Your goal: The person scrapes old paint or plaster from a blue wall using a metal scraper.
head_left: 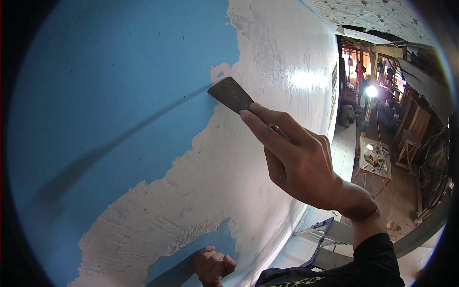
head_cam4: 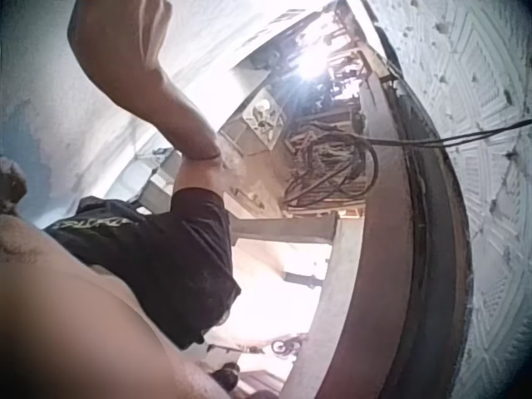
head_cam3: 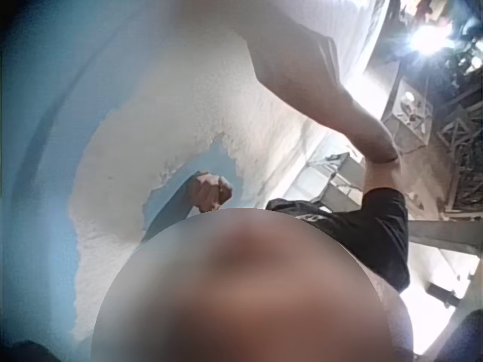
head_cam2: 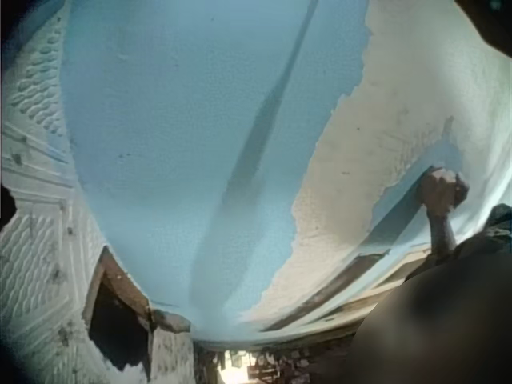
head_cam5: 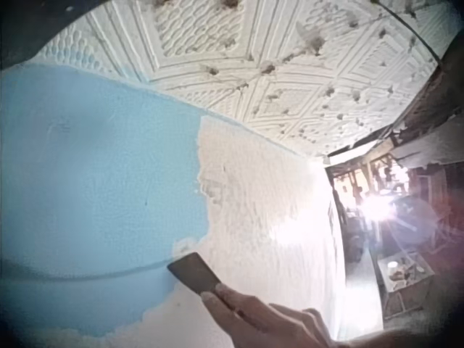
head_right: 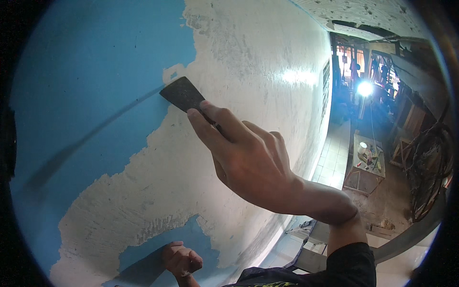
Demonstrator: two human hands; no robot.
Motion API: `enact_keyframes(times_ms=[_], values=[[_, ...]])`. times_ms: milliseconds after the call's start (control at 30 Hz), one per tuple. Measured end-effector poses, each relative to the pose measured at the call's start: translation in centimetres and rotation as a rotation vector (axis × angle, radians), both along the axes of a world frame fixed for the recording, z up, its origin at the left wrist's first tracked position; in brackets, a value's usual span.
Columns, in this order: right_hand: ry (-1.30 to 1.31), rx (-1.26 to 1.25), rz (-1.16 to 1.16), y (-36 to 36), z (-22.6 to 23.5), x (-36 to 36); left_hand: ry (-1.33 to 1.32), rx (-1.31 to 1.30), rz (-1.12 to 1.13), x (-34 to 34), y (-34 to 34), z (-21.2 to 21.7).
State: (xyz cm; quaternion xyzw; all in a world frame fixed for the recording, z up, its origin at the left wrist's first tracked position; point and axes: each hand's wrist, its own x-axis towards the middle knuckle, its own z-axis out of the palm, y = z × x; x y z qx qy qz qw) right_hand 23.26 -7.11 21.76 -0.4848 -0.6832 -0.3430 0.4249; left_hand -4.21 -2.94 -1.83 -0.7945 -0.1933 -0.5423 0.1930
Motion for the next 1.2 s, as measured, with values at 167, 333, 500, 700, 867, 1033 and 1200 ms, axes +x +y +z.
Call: enact_keyframes(times_ms=[167, 333, 500, 700, 867, 1033, 1200], values=[[0.012, -0.026, 0.018, -0.3, 0.1, 0.3, -0.025, -0.058, -0.08, 1.2, -0.9, 2.0], [0.039, -0.028, 0.002, 0.1, 0.2, 0.5, 0.004, -0.011, 0.017, 0.7, -0.3, 0.5], [0.004, -0.002, -0.007, 0.2, -0.7, 0.1, -0.015, 0.047, -0.04, 0.0, 0.3, 0.6], [-0.008, 0.003, -0.014, 0.2, 0.1, 0.2, -0.009, 0.103, -0.086, 1.0, 0.2, 1.6], [0.01, -0.025, -0.043, -0.2, 0.1, 0.2, -0.036, 0.033, -0.087, 1.6, -0.5, 2.4], [-0.014, -0.02, -0.024, -0.2, -0.5, 0.4, -0.01, 0.035, -0.083, 1.2, -0.3, 2.1], [-0.027, -0.008, -0.02, 0.2, -1.1, 0.8, -0.026, 0.044, -0.061, 1.7, -0.3, 1.9]])
